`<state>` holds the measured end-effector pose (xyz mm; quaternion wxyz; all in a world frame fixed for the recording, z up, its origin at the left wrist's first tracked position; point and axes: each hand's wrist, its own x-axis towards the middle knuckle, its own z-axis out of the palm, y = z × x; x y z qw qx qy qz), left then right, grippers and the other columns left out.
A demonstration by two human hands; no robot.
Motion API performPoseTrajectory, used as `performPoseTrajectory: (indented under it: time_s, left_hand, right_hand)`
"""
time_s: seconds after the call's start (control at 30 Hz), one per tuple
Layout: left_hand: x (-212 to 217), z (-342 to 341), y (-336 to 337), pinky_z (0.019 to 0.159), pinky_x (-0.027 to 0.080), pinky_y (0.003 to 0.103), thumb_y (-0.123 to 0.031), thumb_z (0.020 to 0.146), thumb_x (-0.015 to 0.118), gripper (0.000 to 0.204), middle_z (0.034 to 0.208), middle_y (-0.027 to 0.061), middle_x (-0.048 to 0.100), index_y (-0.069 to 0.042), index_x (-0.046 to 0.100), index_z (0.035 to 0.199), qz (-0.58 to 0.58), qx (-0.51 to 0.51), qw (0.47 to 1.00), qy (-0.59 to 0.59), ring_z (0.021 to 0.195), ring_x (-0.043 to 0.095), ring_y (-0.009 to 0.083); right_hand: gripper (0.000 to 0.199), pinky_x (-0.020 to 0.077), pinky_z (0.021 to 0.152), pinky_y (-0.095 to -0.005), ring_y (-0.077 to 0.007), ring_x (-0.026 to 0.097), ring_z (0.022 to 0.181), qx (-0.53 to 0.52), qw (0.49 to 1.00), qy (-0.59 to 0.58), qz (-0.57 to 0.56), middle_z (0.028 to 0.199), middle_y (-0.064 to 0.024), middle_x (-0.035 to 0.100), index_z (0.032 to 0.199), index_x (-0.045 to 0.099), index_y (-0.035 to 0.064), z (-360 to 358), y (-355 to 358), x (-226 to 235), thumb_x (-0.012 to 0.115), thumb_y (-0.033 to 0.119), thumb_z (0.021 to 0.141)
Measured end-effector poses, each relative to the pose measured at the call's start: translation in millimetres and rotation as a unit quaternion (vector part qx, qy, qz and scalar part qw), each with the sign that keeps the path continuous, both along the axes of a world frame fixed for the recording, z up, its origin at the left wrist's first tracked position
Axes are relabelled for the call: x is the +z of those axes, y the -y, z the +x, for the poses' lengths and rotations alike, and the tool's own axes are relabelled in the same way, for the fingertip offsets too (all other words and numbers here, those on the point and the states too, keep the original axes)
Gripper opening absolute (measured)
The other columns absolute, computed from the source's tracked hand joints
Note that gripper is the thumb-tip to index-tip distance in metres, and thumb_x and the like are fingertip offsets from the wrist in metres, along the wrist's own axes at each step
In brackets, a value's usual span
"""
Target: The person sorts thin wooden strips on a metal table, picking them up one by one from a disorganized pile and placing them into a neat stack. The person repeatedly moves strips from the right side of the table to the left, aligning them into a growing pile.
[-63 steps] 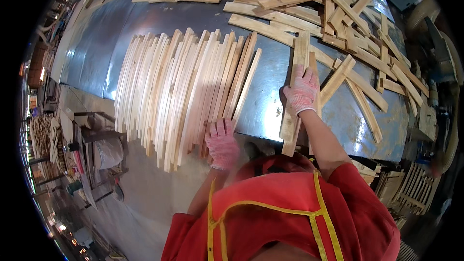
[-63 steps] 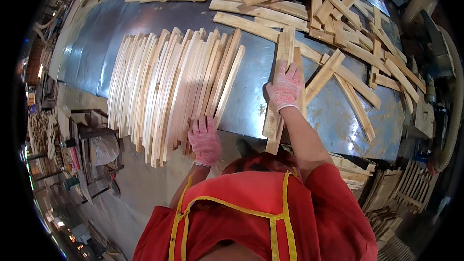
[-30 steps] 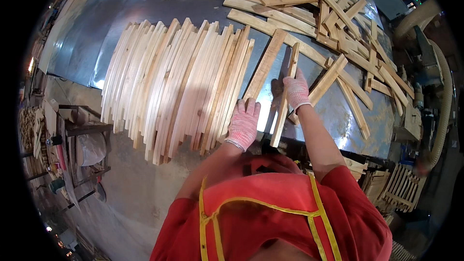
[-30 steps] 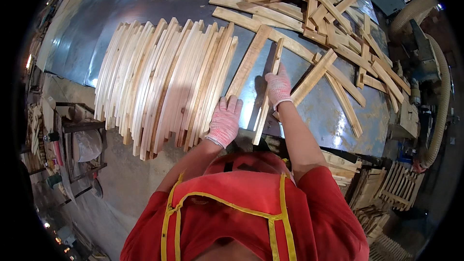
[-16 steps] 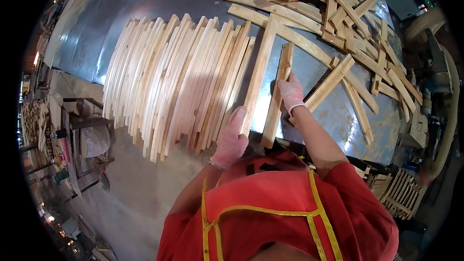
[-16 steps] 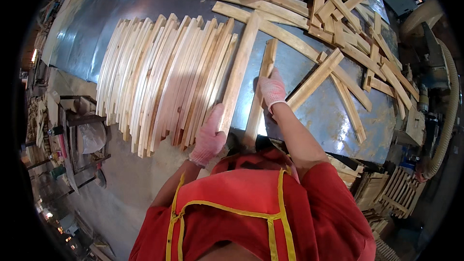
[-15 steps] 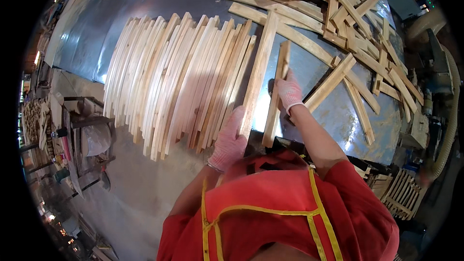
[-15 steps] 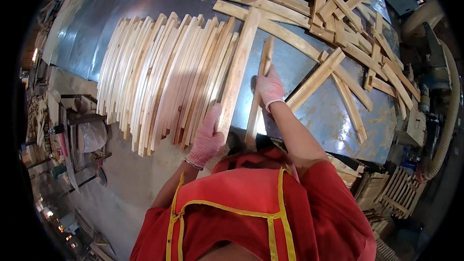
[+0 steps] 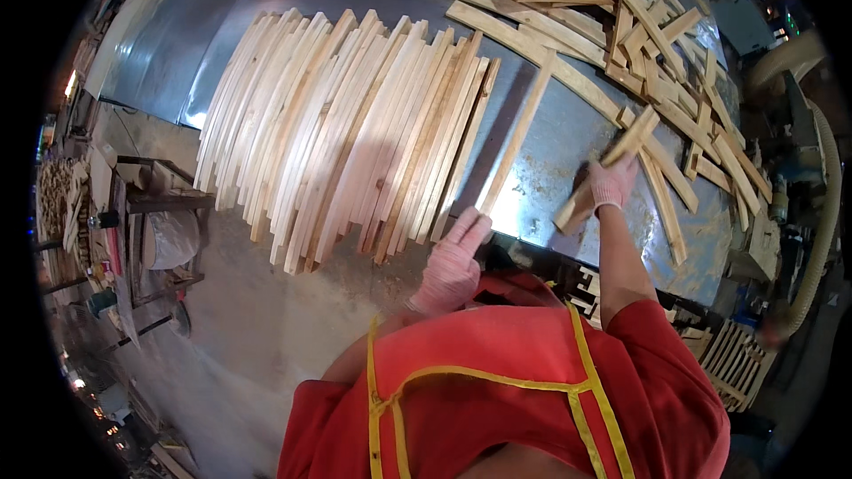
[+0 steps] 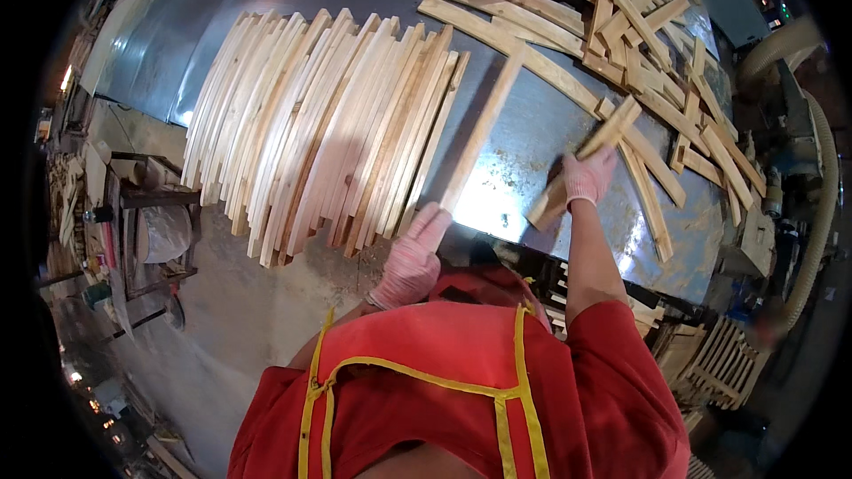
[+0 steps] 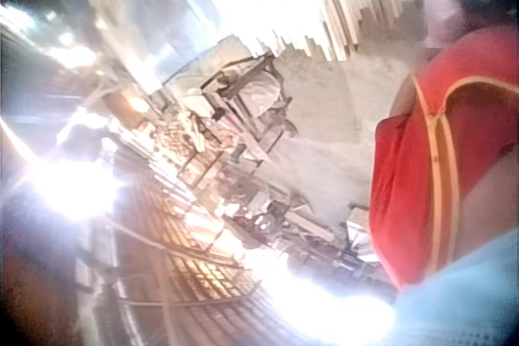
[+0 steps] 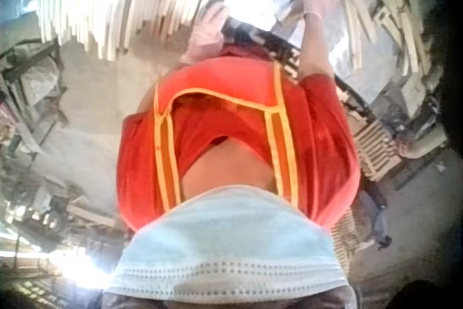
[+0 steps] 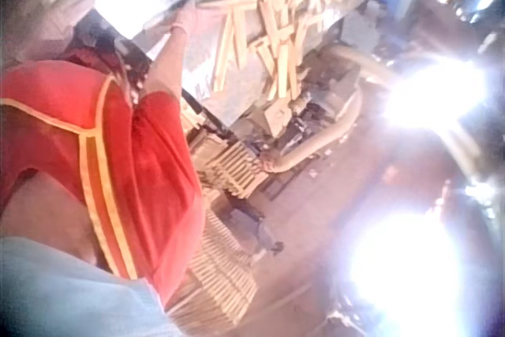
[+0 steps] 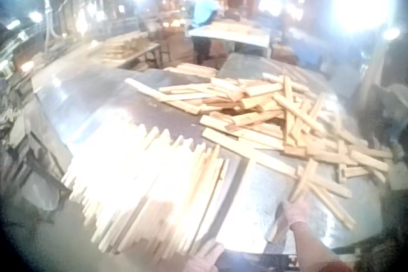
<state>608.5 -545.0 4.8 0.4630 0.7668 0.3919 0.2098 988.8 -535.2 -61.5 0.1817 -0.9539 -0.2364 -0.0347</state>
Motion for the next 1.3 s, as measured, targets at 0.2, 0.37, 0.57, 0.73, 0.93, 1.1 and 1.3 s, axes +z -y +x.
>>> performPoseTrajectory:
  time_s: [0.2, 0.37, 0.57, 0.73, 0.93, 1.1, 1.3]
  left_hand:
    - [-20, -17, -8, 0.106, 0.043, 0.047, -0.007, 0.078, 0.06, 0.049, 0.122, 0.0096, 0.056, -0.012, 0.064, 0.127, 0.263, 0.039, 0.948, -0.176, 0.127, 0.054, 0.0302]
    - [-14, -30, -22, 0.105, 0.043, 0.048, -0.014, 0.075, 0.066, 0.051, 0.12, 0.0096, 0.055, -0.011, 0.061, 0.126, 0.249, 0.023, 0.949, -0.19, 0.123, 0.054, 0.0317]
    - [-17, -44, -52, 0.102, 0.046, 0.05, -0.017, 0.079, 0.068, 0.051, 0.128, 0.0121, 0.059, -0.009, 0.061, 0.129, 0.234, 0.077, 0.956, -0.161, 0.12, 0.058, 0.0358]
    - [-46, -45, -79, 0.096, 0.047, 0.051, -0.021, 0.084, 0.069, 0.047, 0.127, 0.0083, 0.063, -0.011, 0.062, 0.13, 0.258, 0.114, 0.928, -0.243, 0.116, 0.06, 0.0346]
    - [-44, -37, -100, 0.09, 0.047, 0.053, -0.026, 0.089, 0.072, 0.045, 0.117, 0.0079, 0.065, -0.015, 0.063, 0.131, 0.227, 0.095, 0.919, -0.309, 0.108, 0.063, 0.0342]
    - [-37, -17, -120, 0.085, 0.047, 0.051, -0.031, 0.092, 0.074, 0.032, 0.11, 0.0092, 0.067, -0.014, 0.065, 0.117, 0.199, 0.118, 0.91, -0.345, 0.103, 0.065, 0.0342]
    - [-24, -8, -144, 0.073, 0.052, 0.05, -0.028, 0.091, 0.077, 0.024, 0.091, 0.0143, 0.068, -0.007, 0.066, 0.099, 0.16, 0.145, 0.939, -0.267, 0.085, 0.068, 0.0375]
  right_hand:
    - [0.086, 0.0542, 0.09, -0.0401, -0.0283, 0.065, 0.097, 0.025, 0.897, -0.38, 0.226, 0.115, -0.0184, 0.068, 0.163, 0.036, 0.0045, -93, 26, -19, 0.071, 0.009, 0.085]
    - [0.074, 0.0505, 0.104, -0.0391, -0.0306, 0.068, 0.117, 0.29, 0.893, -0.336, -0.077, 0.131, -0.0224, 0.07, 0.157, 0.046, 0.0021, -158, -51, 22, 0.066, 0.031, 0.091]
    - [0.075, 0.0476, 0.11, -0.0401, -0.0349, 0.065, 0.129, 0.416, 0.769, -0.478, -0.085, 0.136, -0.0231, 0.07, 0.147, 0.059, 0.0006, -112, -114, 65, 0.068, 0.052, 0.094]
    - [0.059, 0.0476, 0.11, -0.0426, -0.0404, 0.063, 0.128, 0.43, 0.872, -0.234, -0.003, 0.138, -0.0231, 0.068, 0.142, 0.06, 0.0026, -85, -229, 85, 0.061, 0.041, 0.097]
    - [0.066, 0.0474, 0.11, -0.0445, -0.0411, 0.063, 0.129, 0.522, 0.845, -0.059, -0.106, 0.139, -0.0256, 0.066, 0.147, 0.052, 0.0089, -82, -342, 40, 0.063, 0.047, 0.093]
    - [0.096, 0.0429, 0.117, -0.0453, -0.0387, 0.062, 0.134, 0.428, 0.874, -0.214, -0.081, 0.138, -0.0246, 0.068, 0.16, 0.042, 0.0045, -78, -342, 100, 0.064, 0.068, 0.091]
    - [0.096, 0.0511, 0.107, -0.0386, -0.0251, 0.068, 0.121, 0.455, 0.674, -0.53, 0.24, 0.127, -0.0178, 0.074, 0.163, 0.036, -0.0018, -45, -256, 135, 0.069, 0.061, 0.097]
